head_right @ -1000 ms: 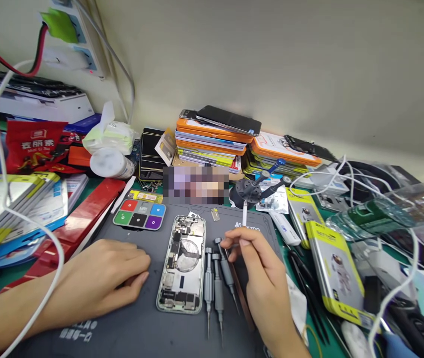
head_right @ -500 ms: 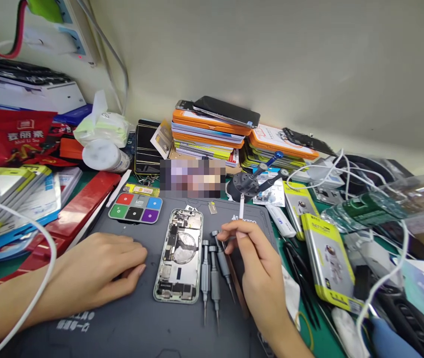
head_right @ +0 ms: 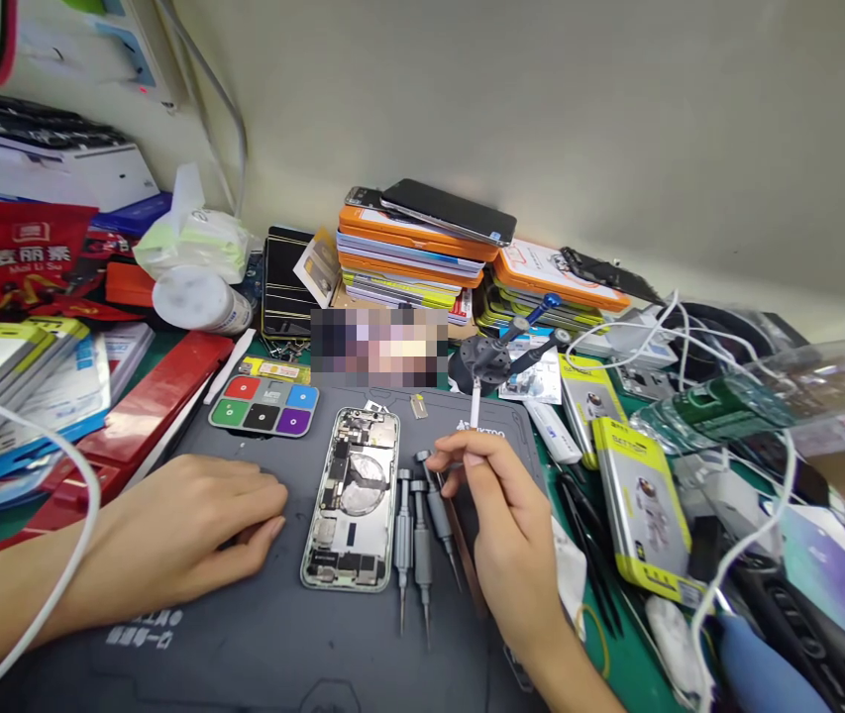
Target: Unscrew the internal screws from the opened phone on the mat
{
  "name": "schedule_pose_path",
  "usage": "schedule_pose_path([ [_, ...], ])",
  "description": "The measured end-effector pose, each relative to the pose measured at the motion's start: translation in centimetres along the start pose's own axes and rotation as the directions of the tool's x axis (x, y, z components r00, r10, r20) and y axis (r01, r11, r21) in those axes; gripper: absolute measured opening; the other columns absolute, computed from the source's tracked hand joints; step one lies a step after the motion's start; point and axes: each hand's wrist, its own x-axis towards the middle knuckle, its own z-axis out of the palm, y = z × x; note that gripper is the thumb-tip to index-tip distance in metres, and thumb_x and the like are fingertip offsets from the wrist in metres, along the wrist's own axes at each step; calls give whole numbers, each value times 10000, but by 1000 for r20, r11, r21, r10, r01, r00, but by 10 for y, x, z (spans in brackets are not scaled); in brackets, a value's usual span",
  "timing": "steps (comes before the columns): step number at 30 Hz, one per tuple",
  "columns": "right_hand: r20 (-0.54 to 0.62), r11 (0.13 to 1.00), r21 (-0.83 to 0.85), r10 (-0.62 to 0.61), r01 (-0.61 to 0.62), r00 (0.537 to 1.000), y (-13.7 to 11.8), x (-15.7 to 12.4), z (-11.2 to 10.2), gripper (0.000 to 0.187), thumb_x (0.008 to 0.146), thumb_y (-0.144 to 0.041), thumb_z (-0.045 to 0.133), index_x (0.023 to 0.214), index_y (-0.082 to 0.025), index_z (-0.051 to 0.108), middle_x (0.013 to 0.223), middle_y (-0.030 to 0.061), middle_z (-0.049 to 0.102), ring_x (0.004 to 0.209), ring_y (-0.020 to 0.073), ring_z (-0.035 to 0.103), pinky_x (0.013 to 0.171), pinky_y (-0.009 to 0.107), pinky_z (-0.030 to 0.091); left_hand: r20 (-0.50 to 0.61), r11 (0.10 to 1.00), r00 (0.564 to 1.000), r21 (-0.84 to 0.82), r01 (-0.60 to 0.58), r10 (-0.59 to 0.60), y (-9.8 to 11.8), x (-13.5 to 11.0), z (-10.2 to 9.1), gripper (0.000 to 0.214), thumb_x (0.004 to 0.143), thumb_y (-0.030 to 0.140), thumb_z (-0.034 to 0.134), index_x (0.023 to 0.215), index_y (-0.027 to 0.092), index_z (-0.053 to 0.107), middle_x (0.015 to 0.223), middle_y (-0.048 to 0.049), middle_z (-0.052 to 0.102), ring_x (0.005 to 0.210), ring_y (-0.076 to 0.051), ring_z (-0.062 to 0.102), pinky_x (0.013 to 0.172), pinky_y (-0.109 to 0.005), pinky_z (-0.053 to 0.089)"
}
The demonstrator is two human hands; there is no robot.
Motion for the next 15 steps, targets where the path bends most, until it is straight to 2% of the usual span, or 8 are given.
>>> schedule_pose_path([
  [15,9,999,5,-38,38,999,1,0,-1,229,1080,-290,569,1026,-308,791,909,-12,774,763,140,658,727,234,530,-6,1000,1000,0,3,-3,0,-2,0,262,1048,172,417,797,244,429,702,58,576,617,-165,533,623,-352,343],
])
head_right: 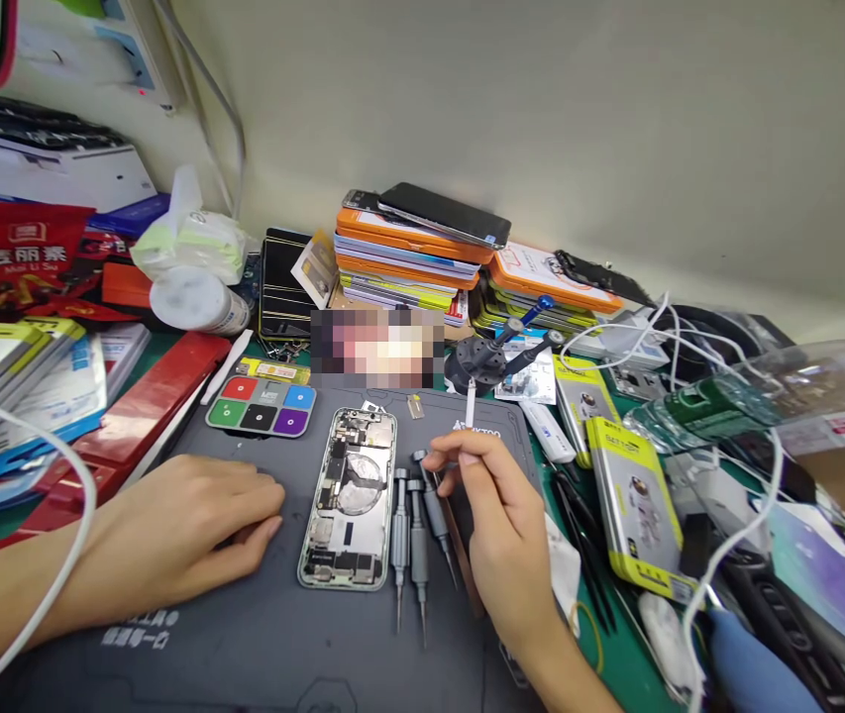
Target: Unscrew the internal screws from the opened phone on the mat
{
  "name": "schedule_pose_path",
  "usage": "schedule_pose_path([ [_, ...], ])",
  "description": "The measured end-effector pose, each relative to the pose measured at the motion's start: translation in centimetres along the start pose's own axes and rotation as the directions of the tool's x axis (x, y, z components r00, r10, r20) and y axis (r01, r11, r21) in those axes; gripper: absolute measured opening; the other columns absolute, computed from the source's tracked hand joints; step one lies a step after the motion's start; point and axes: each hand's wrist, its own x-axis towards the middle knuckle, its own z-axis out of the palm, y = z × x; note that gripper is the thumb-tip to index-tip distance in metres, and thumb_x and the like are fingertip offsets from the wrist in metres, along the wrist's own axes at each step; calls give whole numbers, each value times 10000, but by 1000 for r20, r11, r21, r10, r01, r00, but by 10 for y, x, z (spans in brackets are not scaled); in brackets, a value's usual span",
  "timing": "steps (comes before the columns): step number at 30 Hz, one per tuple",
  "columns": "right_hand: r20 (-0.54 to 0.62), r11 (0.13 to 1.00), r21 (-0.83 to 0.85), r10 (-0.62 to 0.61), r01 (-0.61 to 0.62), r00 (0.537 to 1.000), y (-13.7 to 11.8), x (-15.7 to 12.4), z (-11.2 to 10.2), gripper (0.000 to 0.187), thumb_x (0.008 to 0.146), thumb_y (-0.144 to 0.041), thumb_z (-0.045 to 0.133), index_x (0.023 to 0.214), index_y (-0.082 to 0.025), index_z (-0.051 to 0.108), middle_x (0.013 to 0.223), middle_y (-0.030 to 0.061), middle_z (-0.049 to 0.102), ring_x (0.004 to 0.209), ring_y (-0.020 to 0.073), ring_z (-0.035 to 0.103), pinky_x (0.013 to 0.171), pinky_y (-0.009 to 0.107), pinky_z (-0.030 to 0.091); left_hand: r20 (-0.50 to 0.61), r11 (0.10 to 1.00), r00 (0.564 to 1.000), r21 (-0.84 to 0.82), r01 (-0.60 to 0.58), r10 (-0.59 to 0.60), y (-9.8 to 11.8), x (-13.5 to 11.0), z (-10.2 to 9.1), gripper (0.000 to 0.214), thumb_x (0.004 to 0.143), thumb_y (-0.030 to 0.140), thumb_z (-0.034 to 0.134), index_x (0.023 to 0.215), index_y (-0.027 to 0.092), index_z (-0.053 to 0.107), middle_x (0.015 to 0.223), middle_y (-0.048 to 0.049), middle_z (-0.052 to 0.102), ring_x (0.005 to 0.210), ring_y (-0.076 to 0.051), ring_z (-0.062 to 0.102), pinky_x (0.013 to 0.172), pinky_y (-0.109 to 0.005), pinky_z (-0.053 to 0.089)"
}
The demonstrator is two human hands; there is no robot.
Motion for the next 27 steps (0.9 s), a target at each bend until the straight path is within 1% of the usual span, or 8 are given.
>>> schedule_pose_path([
  [9,-9,1000,-9,7,-7,1000,0,0,1,219,1071,-302,576,1020,-278,788,905,12,776,750,161,653,725,268,529,7,1000,1000,2,3,-3,0,1,0,260,1047,172,409,799,246,435,708,60,588,621,-167,542,624,-351,340],
  [13,-13,1000,-10,-7,7,1000,0,-1,0,220,1067,-299,578,1011,-281,790,886,7,773,740,155,649,727,260,525,-5,1000,1000,3,1,-1,0,1,1,261,1047,178,410,796,246,431,707,62,587,622,-164,547,621,-348,345],
  [17,-13,1000,-6,7,-7,1000,1,0,1,221,1072,-309,575,1016,-285,787,894,5,772,741,153,651,728,257,525,2,1000,1000,7,8,-8,0,0,2,263,1046,180,405,792,245,425,705,59,587,619,-166,548,617,-350,339],
  [27,-12,1000,12,23,-23,1000,2,0,0,214,1066,-327,578,1022,-272,780,897,18,766,737,167,650,710,285,524,-1,1000,1000,-11,16,-16,0,1,2,261,1030,172,402,783,245,441,701,54,599,617,-164,565,615,-344,337],
])
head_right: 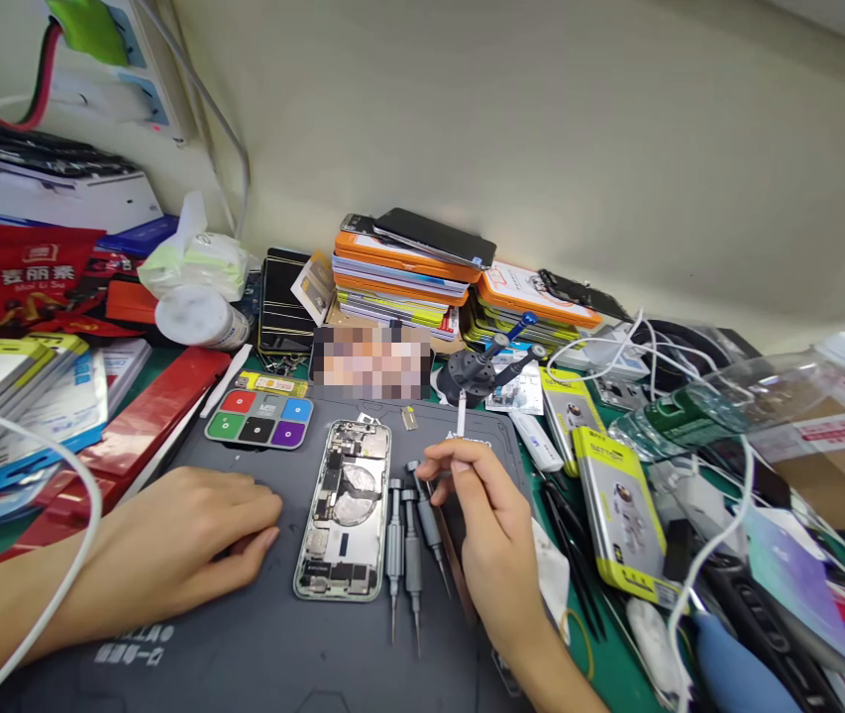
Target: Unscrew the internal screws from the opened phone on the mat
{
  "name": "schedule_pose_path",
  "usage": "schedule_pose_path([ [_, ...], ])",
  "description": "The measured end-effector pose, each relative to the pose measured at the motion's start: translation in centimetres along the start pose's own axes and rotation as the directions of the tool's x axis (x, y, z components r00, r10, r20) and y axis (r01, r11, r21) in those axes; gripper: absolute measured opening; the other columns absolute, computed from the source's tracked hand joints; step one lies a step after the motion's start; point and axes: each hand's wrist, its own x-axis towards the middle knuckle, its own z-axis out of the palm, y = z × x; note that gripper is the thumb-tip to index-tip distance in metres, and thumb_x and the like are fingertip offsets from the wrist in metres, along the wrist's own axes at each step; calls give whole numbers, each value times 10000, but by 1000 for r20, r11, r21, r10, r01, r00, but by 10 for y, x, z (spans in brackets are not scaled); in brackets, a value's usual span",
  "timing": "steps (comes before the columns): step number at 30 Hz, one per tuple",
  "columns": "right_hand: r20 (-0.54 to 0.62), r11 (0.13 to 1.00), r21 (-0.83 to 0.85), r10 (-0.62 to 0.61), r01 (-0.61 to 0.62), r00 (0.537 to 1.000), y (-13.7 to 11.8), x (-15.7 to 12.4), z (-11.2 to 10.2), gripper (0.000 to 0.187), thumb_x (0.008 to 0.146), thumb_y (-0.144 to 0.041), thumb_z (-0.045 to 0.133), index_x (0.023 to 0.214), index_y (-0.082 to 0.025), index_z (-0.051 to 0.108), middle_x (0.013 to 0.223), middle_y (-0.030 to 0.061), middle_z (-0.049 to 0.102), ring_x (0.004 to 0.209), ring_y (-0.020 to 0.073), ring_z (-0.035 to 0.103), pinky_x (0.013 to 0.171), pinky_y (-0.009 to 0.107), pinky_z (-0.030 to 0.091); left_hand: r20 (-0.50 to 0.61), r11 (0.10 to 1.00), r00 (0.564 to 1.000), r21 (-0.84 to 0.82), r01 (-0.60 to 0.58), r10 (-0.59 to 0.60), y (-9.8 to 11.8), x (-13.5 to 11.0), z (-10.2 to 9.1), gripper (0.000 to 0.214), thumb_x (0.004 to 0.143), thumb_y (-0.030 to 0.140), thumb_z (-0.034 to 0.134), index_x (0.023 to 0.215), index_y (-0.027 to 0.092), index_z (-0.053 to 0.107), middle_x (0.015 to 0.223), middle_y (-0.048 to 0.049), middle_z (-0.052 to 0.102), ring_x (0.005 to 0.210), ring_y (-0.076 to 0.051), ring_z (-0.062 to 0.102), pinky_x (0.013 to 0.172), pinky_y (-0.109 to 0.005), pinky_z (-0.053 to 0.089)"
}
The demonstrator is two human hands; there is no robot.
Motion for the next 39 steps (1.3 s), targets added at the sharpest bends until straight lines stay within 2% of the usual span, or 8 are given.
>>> schedule_pose_path([
  [16,-11,1000,10,12,-12,1000,-5,-2,3,212,1055,-319,576,1005,-266,775,892,27,763,734,184,643,699,315,517,39,1000,999,1,15,-15,0,-1,2,278,1041,169,404,778,243,454,710,43,603,626,-170,574,618,-356,334],
  [39,-15,1000,11,15,-15,1000,-6,-1,1,215,1054,-334,582,1000,-267,779,889,29,762,733,188,639,710,312,519,-18,1000,1000,-2,-22,22,1,1,0,294,1034,163,415,753,237,462,670,49,587,578,-144,560,587,-330,348],
])
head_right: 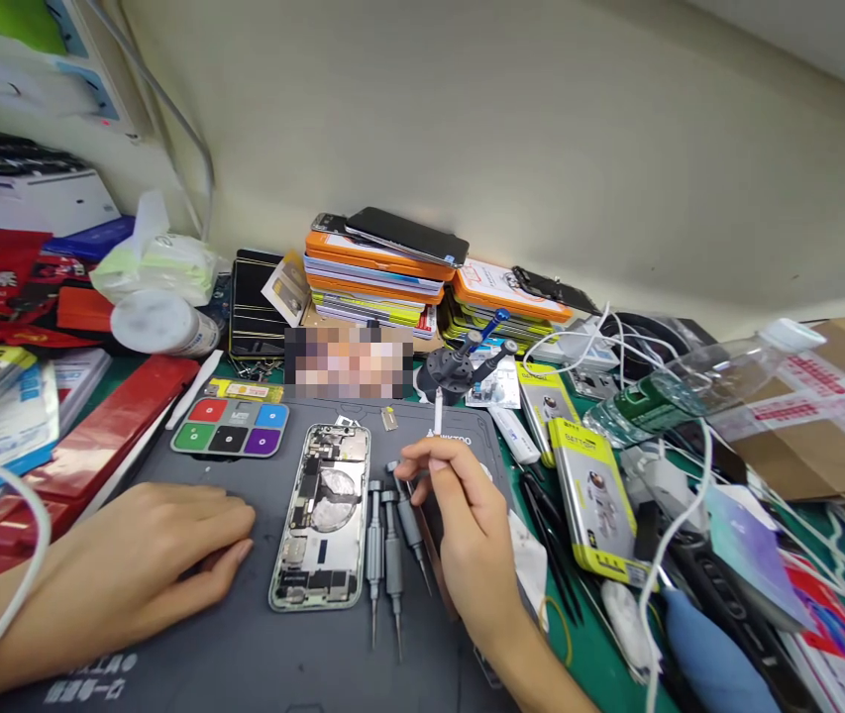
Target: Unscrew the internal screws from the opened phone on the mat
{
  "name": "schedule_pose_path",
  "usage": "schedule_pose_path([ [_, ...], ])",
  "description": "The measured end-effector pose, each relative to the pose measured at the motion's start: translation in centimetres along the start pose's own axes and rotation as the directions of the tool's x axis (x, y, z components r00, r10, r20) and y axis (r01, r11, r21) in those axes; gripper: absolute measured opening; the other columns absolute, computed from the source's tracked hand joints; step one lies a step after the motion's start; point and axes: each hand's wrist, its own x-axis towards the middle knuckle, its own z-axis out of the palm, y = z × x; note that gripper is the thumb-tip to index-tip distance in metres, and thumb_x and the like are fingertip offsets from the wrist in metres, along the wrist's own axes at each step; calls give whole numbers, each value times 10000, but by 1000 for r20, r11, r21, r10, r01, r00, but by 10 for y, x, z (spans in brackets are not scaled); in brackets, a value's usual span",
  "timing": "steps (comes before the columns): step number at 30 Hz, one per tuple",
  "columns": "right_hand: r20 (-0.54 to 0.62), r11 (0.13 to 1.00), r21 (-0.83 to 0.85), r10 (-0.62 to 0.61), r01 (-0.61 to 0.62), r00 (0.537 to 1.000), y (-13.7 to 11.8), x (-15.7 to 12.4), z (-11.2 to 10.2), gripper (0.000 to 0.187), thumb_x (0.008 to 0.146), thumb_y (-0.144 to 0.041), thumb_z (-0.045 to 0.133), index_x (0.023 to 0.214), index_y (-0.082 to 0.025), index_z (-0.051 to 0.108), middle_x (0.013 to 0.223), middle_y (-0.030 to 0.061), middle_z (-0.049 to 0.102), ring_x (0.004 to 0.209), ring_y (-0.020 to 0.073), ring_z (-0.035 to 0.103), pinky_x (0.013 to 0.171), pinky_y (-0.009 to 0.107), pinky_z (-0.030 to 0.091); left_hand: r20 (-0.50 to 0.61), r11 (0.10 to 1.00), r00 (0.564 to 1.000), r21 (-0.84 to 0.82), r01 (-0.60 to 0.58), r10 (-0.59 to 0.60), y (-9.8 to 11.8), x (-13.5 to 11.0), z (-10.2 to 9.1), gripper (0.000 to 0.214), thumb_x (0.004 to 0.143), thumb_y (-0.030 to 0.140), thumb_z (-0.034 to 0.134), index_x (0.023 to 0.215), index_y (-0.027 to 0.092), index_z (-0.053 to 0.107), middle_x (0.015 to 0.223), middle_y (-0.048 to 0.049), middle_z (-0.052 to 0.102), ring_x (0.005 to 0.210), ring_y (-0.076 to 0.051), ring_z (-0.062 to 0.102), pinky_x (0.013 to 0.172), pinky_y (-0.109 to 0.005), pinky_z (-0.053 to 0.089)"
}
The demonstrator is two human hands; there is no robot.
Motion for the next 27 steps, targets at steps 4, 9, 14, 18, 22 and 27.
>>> schedule_pose_path([
  [4,1,1000,16,16,-16,1000,3,0,-1,205,1055,-344,592,1013,-270,779,895,23,765,737,180,645,712,306,517,5,1000,1000,2,5,-5,0,0,0,290,1025,147,411,754,237,460,671,49,588,580,-147,555,588,-335,341],
  [9,4,999,35,40,-40,999,7,1,-3,213,1067,-362,586,1025,-272,775,902,19,767,750,174,656,722,304,517,10,1000,1000,-1,11,-11,1,0,-1,283,1019,144,410,755,238,448,667,47,577,580,-152,548,588,-332,331],
  [14,8,997,47,63,-63,998,7,2,-5,212,1066,-383,598,1025,-264,770,905,29,764,745,180,655,721,313,520,21,1000,1000,-15,17,-17,0,0,-1,281,1033,155,410,766,237,442,682,41,594,594,-156,556,600,-332,321],
  [18,2,996,50,69,-69,998,7,2,-4,208,1059,-391,611,1031,-254,765,912,42,767,744,191,656,717,326,520,32,1000,999,-7,12,-12,-1,-1,0,270,1041,157,402,789,241,451,703,41,607,616,-167,566,615,-345,326],
  [22,-4,996,54,68,-67,998,7,2,-4,211,1057,-398,615,1027,-257,768,900,37,767,743,184,652,722,315,517,34,1000,999,-2,14,-14,-1,-2,1,263,1040,158,403,795,244,444,712,45,608,625,-173,565,620,-352,335],
  [27,1,996,55,73,-73,997,7,3,-4,202,1059,-395,620,1026,-266,772,910,27,773,749,173,655,735,298,520,25,1000,1000,-3,5,-5,-1,-1,0,266,1040,161,405,790,245,443,704,48,603,614,-170,562,610,-356,337],
])
